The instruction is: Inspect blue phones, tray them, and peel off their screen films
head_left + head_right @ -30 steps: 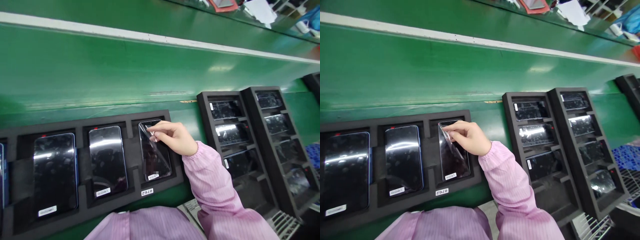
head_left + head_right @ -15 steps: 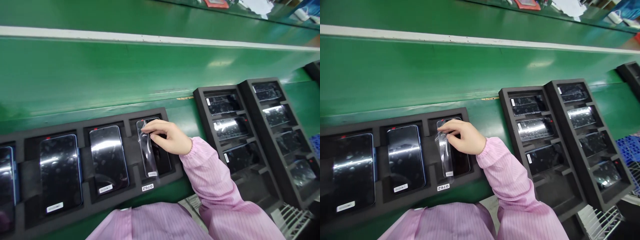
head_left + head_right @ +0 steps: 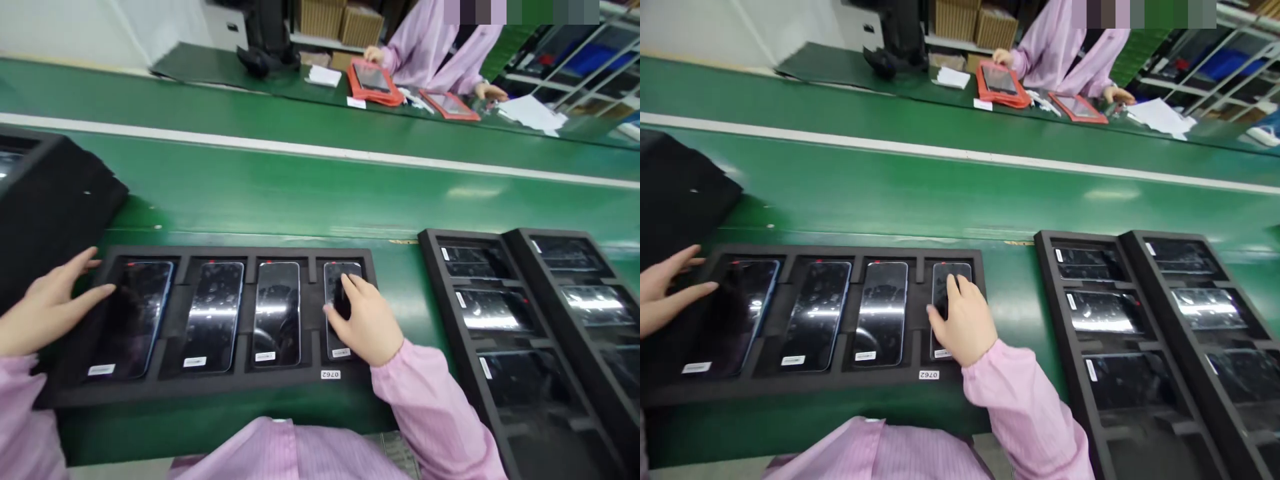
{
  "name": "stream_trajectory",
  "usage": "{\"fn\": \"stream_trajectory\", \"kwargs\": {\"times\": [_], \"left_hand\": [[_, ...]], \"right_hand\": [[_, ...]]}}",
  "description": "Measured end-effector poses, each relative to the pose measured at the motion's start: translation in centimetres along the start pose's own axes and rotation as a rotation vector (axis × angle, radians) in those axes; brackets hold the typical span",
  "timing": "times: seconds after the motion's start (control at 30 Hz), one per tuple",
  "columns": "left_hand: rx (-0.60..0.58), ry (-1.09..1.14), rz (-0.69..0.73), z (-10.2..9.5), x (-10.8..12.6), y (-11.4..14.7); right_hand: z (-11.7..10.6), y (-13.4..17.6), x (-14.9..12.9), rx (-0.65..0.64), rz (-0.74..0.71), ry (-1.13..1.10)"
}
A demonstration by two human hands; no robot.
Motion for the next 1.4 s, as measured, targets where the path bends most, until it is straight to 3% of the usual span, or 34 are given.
{"fn": "stream_trajectory", "kwargs": {"times": [0.1, 0.17, 0.23, 0.3, 0.47, 0.57, 0.67, 0.8, 0.9, 0.97, 1.07, 1.2, 1.3, 1.4], "left_hand": [[0.106, -0.006, 0.060, -0.1, 4.7, 3.0], [0.028, -0.044, 0.144, 1.1, 9.1, 4.7], [-0.028, -0.182, 0.103, 2.4, 12.6, 5.6], [-0.031, -0.279, 0.016, 3.1, 15.1, 5.9], [0.011, -0.228, 0.065, 3.8, 19.0, 5.4], [0.055, -0.176, 0.060, 3.5, 19.7, 5.2], [0.063, -0.076, 0.066, 2.3, 19.6, 5.4], [-0.004, 0.157, -0.099, -0.2, 16.3, 6.0], [0.021, 0.381, -0.200, -1.2, 13.1, 6.1], [0.058, 0.626, -0.143, -0.8, 12.5, 6.0], [0.071, 0.899, -0.071, 1.2, 13.8, 6.0], [0.161, 0.971, -0.122, 3.8, 16.1, 6.4], [0.201, 0.951, -0.147, 4.5, 16.2, 6.9], [0.209, 0.865, -0.134, 4.5, 15.4, 7.2]], "right_hand": [[2.0, 1.4, -1.1, -0.096, 0.085, 0.189], [2.6, 1.6, -1.2, -0.081, 0.112, 0.230], [2.7, 1.2, -0.9, -0.029, 0.122, 0.245], [2.3, 0.6, -0.9, 0.020, 0.126, 0.259], [-0.5, 0.1, -0.5, 0.012, 0.267, 0.278], [-3.2, 0.3, 1.0, 0.093, 0.345, 0.295], [-4.9, 1.0, 3.1, 0.163, 0.414, 0.031], [-3.3, 2.2, 4.3, 0.075, 0.488, -0.741], [-1.1, 2.8, 3.9, 0.012, 0.489, -1.012], [-0.2, 2.9, 4.0, 0.007, 0.498, -0.955], [-0.1, 2.6, 4.1, 0.090, 0.441, -0.634], [-0.2, 1.6, 0.0, 0.168, 0.120, -0.257], [1.1, 0.7, -4.8, 0.073, -0.027, -0.114], [2.8, -0.5, -9.0, -0.148, 0.008, 0.077]]}}
Point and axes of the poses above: each hand's wrist, its own y-axis away from the middle knuckle, its own z-axis out of the palm, x = y × z, the point moved 5 cm from there along -y, towards the middle knuckle, and after that the axes turned 6 degrees about z, right-handed, at the moved point
